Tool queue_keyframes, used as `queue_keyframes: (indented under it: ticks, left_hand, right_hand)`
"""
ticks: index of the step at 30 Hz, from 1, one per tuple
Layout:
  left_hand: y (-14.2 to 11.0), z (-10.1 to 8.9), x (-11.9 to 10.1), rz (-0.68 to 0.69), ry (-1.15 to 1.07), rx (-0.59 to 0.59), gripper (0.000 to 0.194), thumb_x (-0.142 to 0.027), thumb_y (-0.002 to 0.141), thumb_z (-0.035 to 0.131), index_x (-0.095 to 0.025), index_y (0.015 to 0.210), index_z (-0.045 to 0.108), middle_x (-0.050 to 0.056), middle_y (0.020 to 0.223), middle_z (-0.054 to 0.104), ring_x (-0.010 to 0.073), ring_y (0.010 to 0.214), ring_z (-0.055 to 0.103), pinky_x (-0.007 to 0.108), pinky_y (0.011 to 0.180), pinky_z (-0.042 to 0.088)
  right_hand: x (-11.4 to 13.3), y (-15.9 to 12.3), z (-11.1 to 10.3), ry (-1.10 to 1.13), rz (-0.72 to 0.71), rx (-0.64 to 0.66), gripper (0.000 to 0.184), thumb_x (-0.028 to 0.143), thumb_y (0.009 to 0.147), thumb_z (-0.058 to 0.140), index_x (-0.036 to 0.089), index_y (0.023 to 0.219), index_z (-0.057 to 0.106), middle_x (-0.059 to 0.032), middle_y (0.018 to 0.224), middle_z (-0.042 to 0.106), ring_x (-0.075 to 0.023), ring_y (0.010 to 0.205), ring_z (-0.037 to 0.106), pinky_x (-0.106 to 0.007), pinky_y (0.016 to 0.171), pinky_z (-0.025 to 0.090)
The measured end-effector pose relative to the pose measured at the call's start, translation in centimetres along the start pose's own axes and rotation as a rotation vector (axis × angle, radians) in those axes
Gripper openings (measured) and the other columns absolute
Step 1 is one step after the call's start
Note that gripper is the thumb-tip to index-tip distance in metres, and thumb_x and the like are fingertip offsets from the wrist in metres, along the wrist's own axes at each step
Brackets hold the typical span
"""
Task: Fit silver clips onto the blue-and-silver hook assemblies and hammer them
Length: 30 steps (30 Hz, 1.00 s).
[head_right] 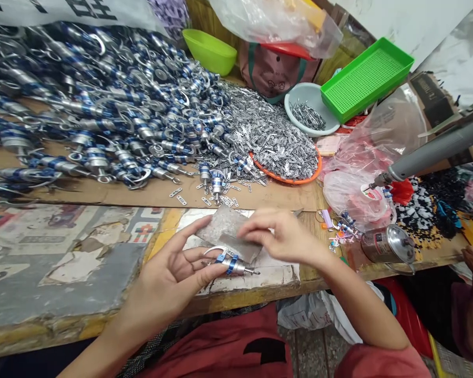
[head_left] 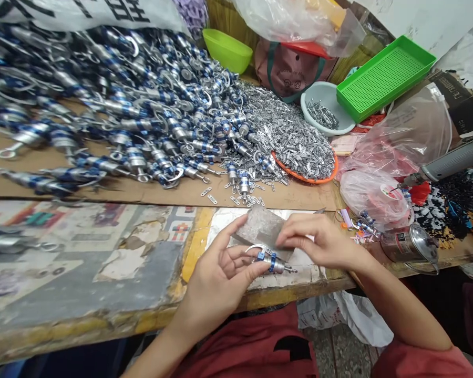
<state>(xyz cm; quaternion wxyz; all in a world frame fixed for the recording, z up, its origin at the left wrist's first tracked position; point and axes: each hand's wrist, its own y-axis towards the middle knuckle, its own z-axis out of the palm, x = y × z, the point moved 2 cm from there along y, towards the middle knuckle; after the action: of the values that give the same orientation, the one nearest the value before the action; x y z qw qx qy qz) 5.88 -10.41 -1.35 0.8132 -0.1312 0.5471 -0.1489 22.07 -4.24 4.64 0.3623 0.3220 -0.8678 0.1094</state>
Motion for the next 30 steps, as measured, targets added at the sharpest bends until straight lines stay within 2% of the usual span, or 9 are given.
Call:
queue_keyframes:
  ticks: [2, 5, 11, 15, 18, 20, 23, 26, 30]
  left_hand:
    - [0.0, -0.1, 0.0, 0.001, -0.005, 0.009, 0.085, -0.021, 0.061, 0.075, -0.017, 0.135, 0.032, -0.003, 0.067, 0.067, 0.0115, 0.064, 0.064, 0.023, 0.068, 0.052]
    - [0.3, -0.4, 0.5, 0.012, 0.004, 0.038, 0.087, -0.022, 0.061, 0.076, -0.017, 0.135, 0.031, 0.000, 0.071, 0.068, 0.0121, 0.066, 0.063, 0.024, 0.068, 0.053]
    - [0.6, -0.9, 0.9, 0.033, 0.041, 0.054, 0.087, -0.024, 0.062, 0.076, -0.016, 0.136, 0.030, 0.001, 0.071, 0.069, 0.0127, 0.067, 0.064, 0.024, 0.066, 0.052]
    - [0.5, -0.6, 0.5, 0.005, 0.021, 0.021, 0.090, -0.022, 0.058, 0.078, -0.015, 0.135, 0.032, -0.002, 0.069, 0.068, 0.0104, 0.066, 0.062, 0.021, 0.067, 0.052]
    - [0.5, -0.5, 0.4, -0.006, 0.013, 0.011, 0.089, -0.022, 0.057, 0.078, -0.016, 0.134, 0.034, -0.003, 0.067, 0.067, 0.0094, 0.063, 0.062, 0.020, 0.066, 0.051]
    - [0.5, -0.5, 0.6, 0.011, 0.024, 0.011, 0.088, -0.023, 0.058, 0.078, -0.016, 0.134, 0.035, -0.003, 0.067, 0.067, 0.0098, 0.064, 0.062, 0.020, 0.067, 0.051]
    - [0.7, -0.7, 0.8, 0.037, 0.043, 0.000, 0.087, -0.024, 0.058, 0.078, -0.016, 0.134, 0.036, -0.002, 0.067, 0.066, 0.0102, 0.065, 0.062, 0.020, 0.067, 0.052]
    - [0.7, -0.8, 0.9, 0.042, 0.051, 0.000, 0.087, -0.025, 0.057, 0.079, -0.016, 0.133, 0.036, -0.002, 0.068, 0.067, 0.0105, 0.065, 0.063, 0.020, 0.068, 0.053]
    - [0.7, -0.8, 0.8, 0.008, 0.061, 0.008, 0.091, -0.026, 0.055, 0.079, -0.016, 0.134, 0.035, -0.001, 0.068, 0.068, 0.0120, 0.067, 0.064, 0.022, 0.069, 0.054]
  right_hand:
    - [1.3, -0.7, 1.0, -0.018, -0.057, 0.086, 0.016, 0.009, 0.085, 0.051, 0.015, 0.081, 0.066, -0.0028, 0.077, 0.065, -0.0114, 0.073, 0.060, -0.022, 0.067, 0.048]
    - [1.9, -0.8, 2.5, -0.146, -0.056, 0.090, 0.016, 0.008, 0.083, 0.052, 0.015, 0.084, 0.066, -0.0034, 0.077, 0.062, -0.0124, 0.073, 0.058, -0.022, 0.065, 0.046]
    - [1.7, -0.3, 4.5, -0.218, -0.013, -0.070, 0.020, 0.012, 0.083, 0.052, 0.020, 0.096, 0.066, -0.0018, 0.078, 0.060, -0.0126, 0.071, 0.056, -0.022, 0.061, 0.043]
    - [1.0, -2.6, 3.0, -0.124, -0.044, -0.350, 0.020, 0.015, 0.089, 0.046, 0.019, 0.101, 0.061, -0.0040, 0.087, 0.062, -0.0134, 0.081, 0.058, -0.025, 0.072, 0.046]
    - [-1.7, -6.4, 0.8, -0.320, 0.210, -0.548, 0.019, 0.024, 0.088, 0.049, 0.020, 0.104, 0.057, -0.0062, 0.093, 0.061, -0.0173, 0.085, 0.058, -0.030, 0.074, 0.047]
    - [-4.1, -8.9, 0.0, -0.529, 0.430, -0.448, 0.034, 0.035, 0.083, 0.057, 0.018, 0.112, 0.055, -0.0093, 0.096, 0.060, -0.0227, 0.086, 0.058, -0.036, 0.073, 0.047]
    - [-6.7, -11.2, 0.2, -0.583, 0.569, -0.270, 0.036, 0.039, 0.083, 0.055, 0.015, 0.110, 0.057, -0.0100, 0.093, 0.063, -0.0249, 0.084, 0.061, -0.037, 0.071, 0.048]
    - [-5.8, -11.3, 1.0, -0.521, 0.510, -0.316, 0.026, 0.034, 0.086, 0.051, 0.017, 0.104, 0.057, -0.0074, 0.091, 0.063, -0.0209, 0.082, 0.061, -0.032, 0.070, 0.049]
    - [-0.8, -9.9, 1.7, -0.458, 0.200, -0.305, 0.036, 0.021, 0.089, 0.047, 0.021, 0.125, 0.044, -0.0071, 0.102, 0.064, -0.0172, 0.088, 0.062, -0.027, 0.074, 0.050]
